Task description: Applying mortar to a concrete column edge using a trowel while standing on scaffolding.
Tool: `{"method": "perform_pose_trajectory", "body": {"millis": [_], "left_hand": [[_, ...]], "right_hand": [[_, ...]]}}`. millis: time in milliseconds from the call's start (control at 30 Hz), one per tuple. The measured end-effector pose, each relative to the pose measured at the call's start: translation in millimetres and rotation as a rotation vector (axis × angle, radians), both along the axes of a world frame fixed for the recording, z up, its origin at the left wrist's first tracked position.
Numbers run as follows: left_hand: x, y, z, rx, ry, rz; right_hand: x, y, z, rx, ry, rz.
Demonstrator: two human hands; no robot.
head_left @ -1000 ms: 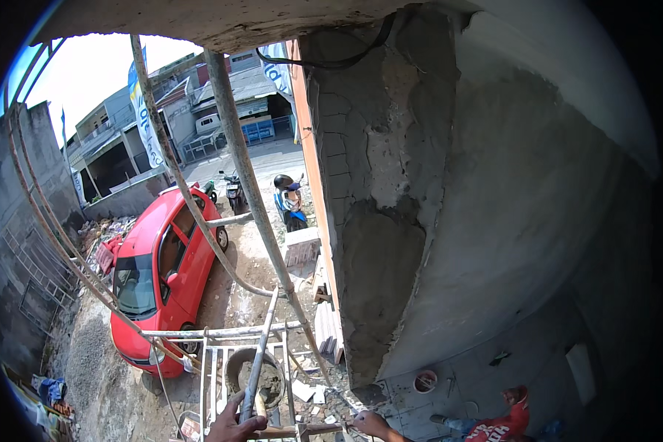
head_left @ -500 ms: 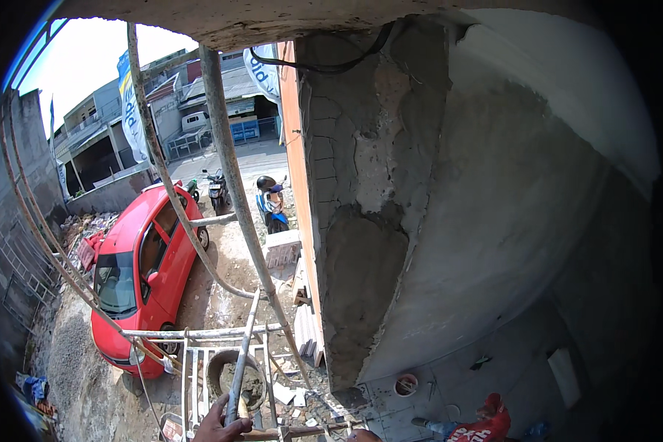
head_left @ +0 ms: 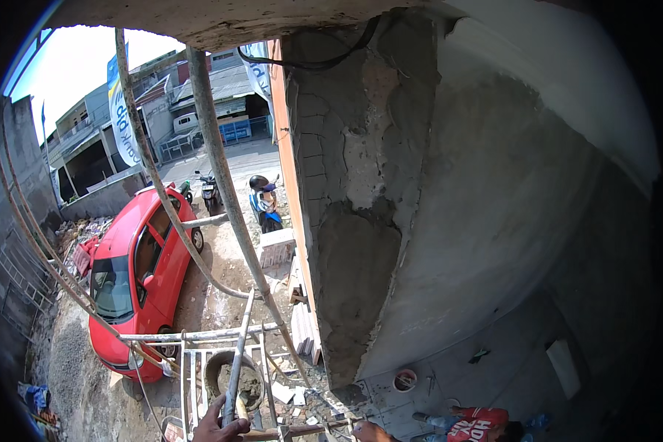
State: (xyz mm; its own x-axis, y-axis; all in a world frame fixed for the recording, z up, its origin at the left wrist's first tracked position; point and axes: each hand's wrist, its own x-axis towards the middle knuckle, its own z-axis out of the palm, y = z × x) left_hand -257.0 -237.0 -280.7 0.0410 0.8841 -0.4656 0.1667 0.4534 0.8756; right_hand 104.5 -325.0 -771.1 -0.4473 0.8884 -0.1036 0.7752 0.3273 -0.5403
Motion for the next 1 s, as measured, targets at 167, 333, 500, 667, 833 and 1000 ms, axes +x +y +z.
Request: {"method": "perform_pose_trajectory", "body": {"millis": [167, 333, 500, 667, 833, 1000], "left_hand": [[10, -2, 17, 0.032, -0.023, -0.016], [20, -5, 37, 0.018, -0.031, 0.035], [21, 5, 48, -0.047, -0.003, 0.010], [16, 2, 47, -0.080, -0.024, 0.037], [19, 4, 45, -0.091, 0.045, 0.027], [13, -3, 56, -0.100, 0.016, 0.005]], "right_hand": [[2, -10, -8, 0.518, -0.554, 0.232], [1, -15, -23, 0.668, -0.602, 0.226], [5, -15, -21, 0.415, -0.318, 0.044], [-3, -13, -29, 0.318, -0.263, 0.017], [-5, -15, -51, 0.213, -0.213, -0.047], [19, -28, -115, 0.133, -0.204, -0.087]]}}
